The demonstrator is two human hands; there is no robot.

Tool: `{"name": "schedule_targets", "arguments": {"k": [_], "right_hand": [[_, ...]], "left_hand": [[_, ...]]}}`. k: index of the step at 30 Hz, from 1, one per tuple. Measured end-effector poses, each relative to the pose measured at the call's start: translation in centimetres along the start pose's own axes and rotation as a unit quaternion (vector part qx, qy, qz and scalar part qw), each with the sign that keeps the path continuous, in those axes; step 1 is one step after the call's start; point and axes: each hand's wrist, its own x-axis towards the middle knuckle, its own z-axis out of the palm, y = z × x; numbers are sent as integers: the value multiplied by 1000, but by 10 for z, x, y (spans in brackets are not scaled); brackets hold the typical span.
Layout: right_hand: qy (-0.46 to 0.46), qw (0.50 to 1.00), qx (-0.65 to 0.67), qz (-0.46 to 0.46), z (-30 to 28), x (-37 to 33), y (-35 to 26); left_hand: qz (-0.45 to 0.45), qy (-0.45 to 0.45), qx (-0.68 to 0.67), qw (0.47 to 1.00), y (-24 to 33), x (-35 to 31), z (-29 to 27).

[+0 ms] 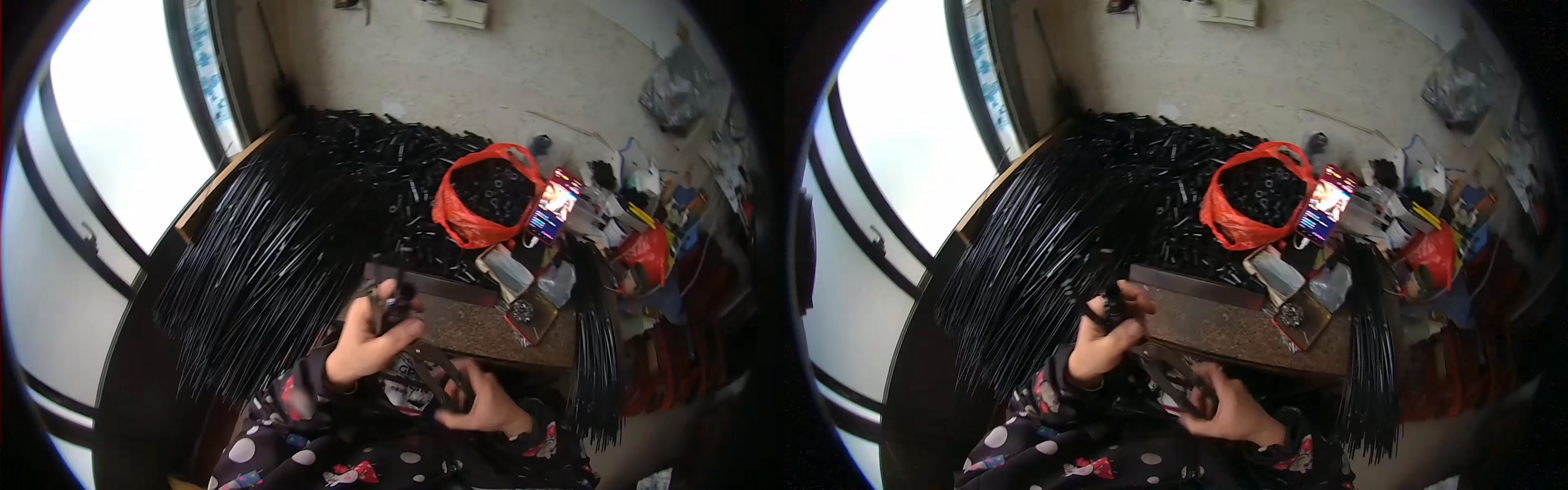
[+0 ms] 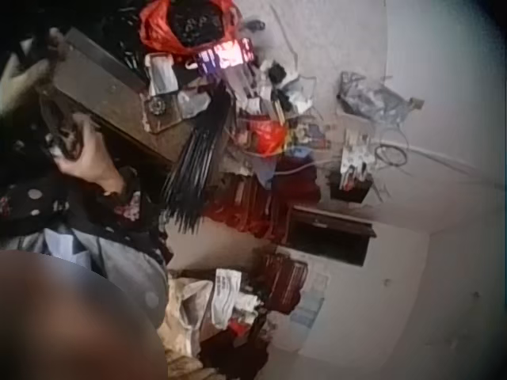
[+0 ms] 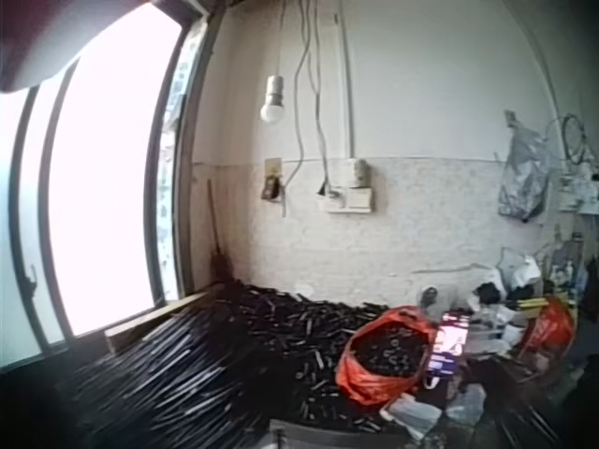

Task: The recorder uses a stripping tool and a jig to process the ends of black wires on a workbench.

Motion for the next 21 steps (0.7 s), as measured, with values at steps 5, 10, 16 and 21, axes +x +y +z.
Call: {"name": "schedule_targets", "arguments": {"k": [5, 10, 16, 21], "right_hand": [[189, 887, -348, -238, -27, -5, -10], [-134, 978, 153, 47, 5, 0, 14], [297, 878, -304, -222, 0, 9, 18], [-62, 993, 92, 30, -2, -15, 7]], "left_hand": [[21, 27, 11, 999, 10, -3, -6], [-34, -58, -34, 997, 8, 4, 0], [6, 6, 80, 997, 12, 6, -6], [-30, -66, 10, 997, 8, 7, -16]]}}
